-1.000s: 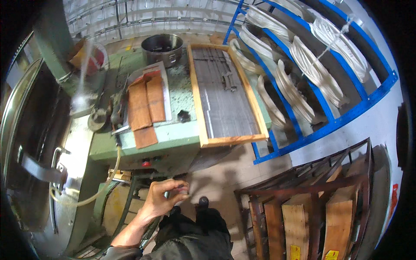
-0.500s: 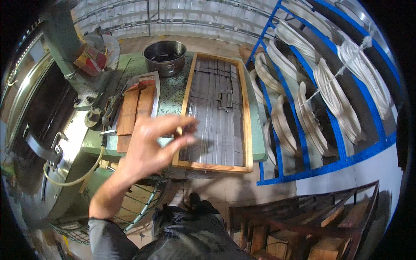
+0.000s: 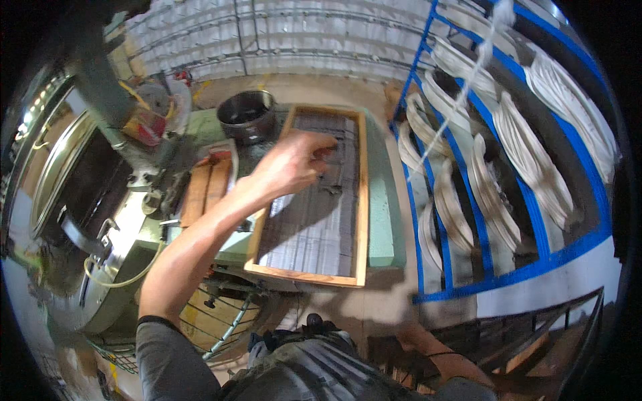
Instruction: The person repeatedly picks small metal components from a tray and inserts them into slots around the rim of a large circular machine. The person handles the components one at a time, placing each into a designated position on the machine's edge.
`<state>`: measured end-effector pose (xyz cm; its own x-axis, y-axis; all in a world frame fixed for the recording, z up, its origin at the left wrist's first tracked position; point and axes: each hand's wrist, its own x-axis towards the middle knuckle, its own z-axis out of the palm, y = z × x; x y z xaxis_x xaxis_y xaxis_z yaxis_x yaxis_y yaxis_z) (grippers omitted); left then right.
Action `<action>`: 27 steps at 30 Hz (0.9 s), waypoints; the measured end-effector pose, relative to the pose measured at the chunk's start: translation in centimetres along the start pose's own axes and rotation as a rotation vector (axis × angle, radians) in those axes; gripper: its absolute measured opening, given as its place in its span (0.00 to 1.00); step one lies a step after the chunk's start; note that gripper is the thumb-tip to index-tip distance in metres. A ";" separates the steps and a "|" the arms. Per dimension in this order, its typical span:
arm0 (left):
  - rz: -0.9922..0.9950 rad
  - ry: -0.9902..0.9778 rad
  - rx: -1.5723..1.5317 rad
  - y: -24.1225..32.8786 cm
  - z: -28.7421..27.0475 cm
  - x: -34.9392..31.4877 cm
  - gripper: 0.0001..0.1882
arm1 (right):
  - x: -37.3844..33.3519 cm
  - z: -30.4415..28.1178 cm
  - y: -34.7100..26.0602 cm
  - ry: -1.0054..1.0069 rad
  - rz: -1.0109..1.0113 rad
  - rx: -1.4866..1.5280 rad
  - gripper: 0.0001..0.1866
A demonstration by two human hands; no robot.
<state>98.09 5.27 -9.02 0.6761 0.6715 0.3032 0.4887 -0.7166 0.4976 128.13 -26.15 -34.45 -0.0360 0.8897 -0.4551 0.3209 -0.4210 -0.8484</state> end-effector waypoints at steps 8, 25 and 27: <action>-0.036 0.020 -0.148 -1.7 0.1 -0.7 0.24 | -12.8 3.6 9.9 -0.130 0.327 1.105 0.38; 0.017 0.029 -0.233 -1.8 -2.8 -1.3 0.21 | -2.6 -5.8 -17.5 0.679 -0.862 0.506 0.08; 0.037 0.042 -0.156 -0.7 -2.3 -0.5 0.21 | -3.1 -4.1 -23.7 0.523 -0.907 0.252 0.04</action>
<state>96.12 5.85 -7.66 0.6669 0.6547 0.3558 0.3701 -0.7054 0.6045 124.54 -18.20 -11.82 0.2662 0.8280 0.4935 0.1714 0.4632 -0.8695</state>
